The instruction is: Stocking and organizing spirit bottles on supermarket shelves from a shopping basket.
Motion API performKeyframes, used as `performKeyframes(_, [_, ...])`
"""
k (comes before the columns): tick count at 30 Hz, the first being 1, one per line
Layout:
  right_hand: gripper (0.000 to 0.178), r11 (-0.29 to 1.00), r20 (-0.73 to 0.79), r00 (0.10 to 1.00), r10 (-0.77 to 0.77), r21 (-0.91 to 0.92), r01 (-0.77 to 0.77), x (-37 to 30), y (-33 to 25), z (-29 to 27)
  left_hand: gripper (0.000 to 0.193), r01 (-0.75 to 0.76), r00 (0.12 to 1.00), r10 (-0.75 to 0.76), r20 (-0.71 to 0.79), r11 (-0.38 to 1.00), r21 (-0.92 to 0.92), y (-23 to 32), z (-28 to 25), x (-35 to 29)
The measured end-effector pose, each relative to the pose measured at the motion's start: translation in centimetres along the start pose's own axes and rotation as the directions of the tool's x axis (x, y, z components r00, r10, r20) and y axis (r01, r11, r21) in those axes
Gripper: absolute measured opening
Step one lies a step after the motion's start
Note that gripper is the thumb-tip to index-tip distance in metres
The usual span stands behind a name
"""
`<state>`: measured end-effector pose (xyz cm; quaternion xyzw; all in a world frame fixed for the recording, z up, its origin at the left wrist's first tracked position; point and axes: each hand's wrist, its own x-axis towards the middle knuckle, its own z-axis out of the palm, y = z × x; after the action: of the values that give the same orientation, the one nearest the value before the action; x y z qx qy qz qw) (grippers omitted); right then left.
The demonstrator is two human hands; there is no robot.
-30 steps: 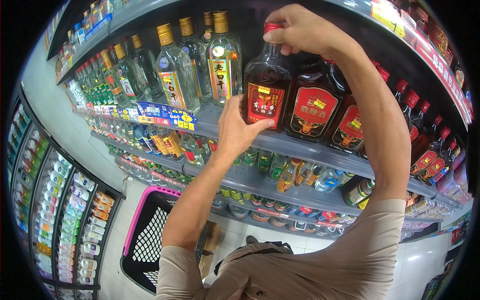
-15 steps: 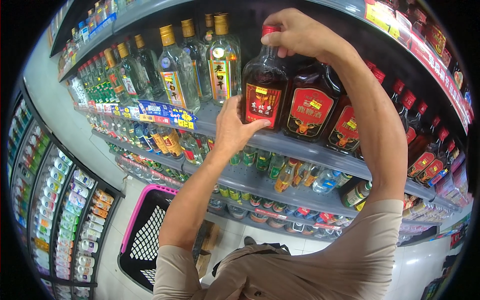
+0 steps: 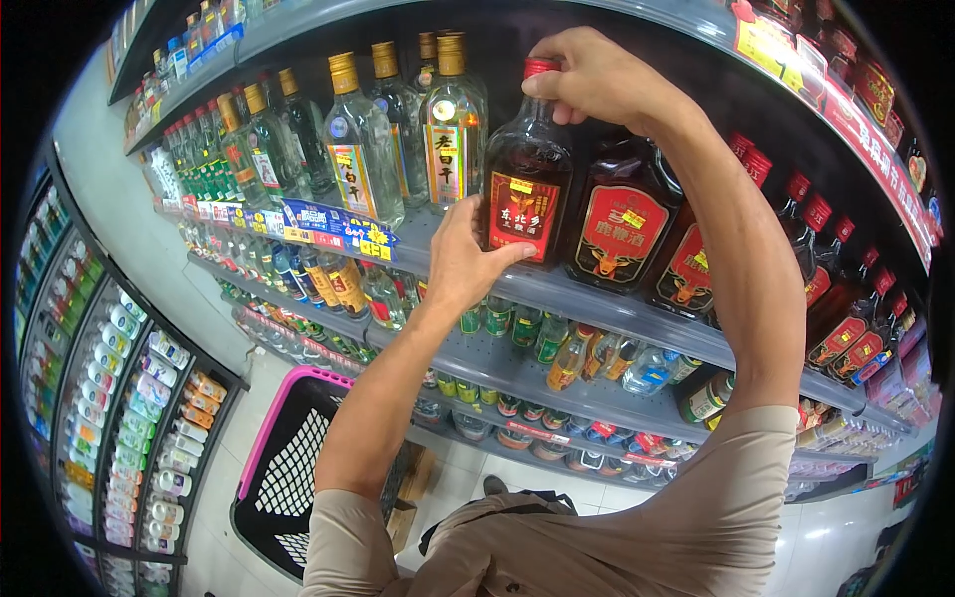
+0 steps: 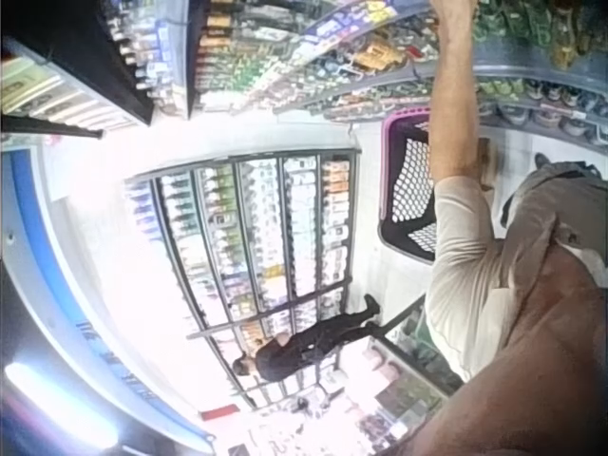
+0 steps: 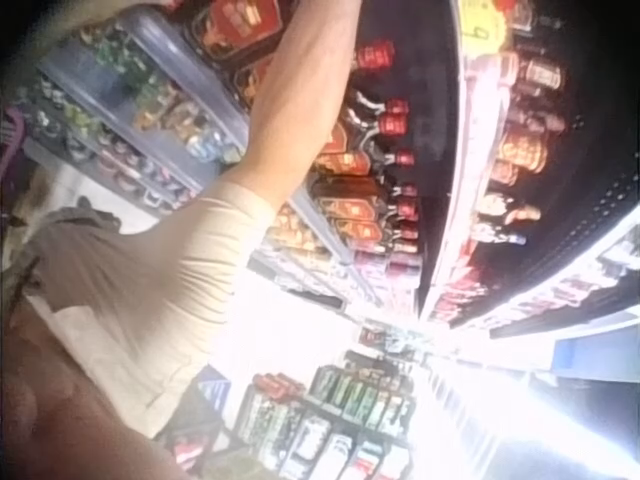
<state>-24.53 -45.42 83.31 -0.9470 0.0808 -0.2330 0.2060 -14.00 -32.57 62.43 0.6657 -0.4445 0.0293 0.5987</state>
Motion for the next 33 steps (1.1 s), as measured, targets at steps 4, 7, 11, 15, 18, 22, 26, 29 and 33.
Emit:
performKeyframes(4, [0.043, 1.0, -0.036, 0.999, -0.002, -0.002, 0.002, -0.1, 0.1, 0.2, 0.081, -0.058, 0.998, 0.058, -0.007, 0.998, 0.001, -0.5, 0.0, -0.1])
performKeyframes(7, [0.046, 1.0, -0.031, 1.0, 0.001, -0.004, -0.001, -0.2, 0.0, 0.1, 0.081, -0.042, 0.999, 0.042, -0.002, 0.999, -0.033, -0.6, 0.0, -0.2])
performKeyframes(11, [0.05, 1.0, -0.035, 0.999, -0.001, -0.026, 0.0, -0.4, 0.0, 0.0, 0.082, -0.04, 0.999, 0.038, 0.033, 0.997, 0.061, -0.7, -0.2, -0.4])
performKeyframes(15, [0.053, 0.991, -0.09, 0.996, -0.007, -0.13, -0.005, -0.9, -0.2, 0.1, 0.083, -0.147, 0.989, 0.147, 0.011, 0.984, 0.101, -0.9, -0.7, -1.1])
performKeyframes(18, [0.052, 0.897, -0.289, 0.922, -0.256, -0.427, 0.115, -1.8, -1.5, 0.6, 0.083, -0.152, 0.988, 0.153, -0.011, 0.985, 0.083, -0.9, -1.5, -1.7])
performKeyframes(22, [0.041, 0.835, -0.405, 0.867, -0.29, -0.55, 0.022, -6.9, -4.3, 1.5, 0.08, -0.245, 0.955, 0.253, -0.157, 0.967, 0.067, -1.4, -3.4, -3.4])
performKeyframes(26, [0.03, 0.945, -0.421, 0.872, -0.248, -0.304, 0.121, -10.6, -7.0, 3.6, 0.07, -0.195, 0.943, 0.189, -0.273, 0.981, 0.003, -3.4, -6.0, -7.7])
performKeyframes(29, [0.03, 0.911, -0.291, 0.864, -0.411, -0.175, 0.374, -12.5, -7.8, 6.4, 0.067, -0.143, 0.933, 0.119, -0.34, 0.989, -0.044, -5.1, -8.0, -12.8])
performKeyframes(33, [0.033, 0.837, 0.292, 0.798, -0.528, 0.017, 0.547, -15.4, -8.5, 15.5, 0.052, -0.043, 0.897, 0.046, -0.439, 0.999, 0.015, -6.4, -10.3, -22.3])
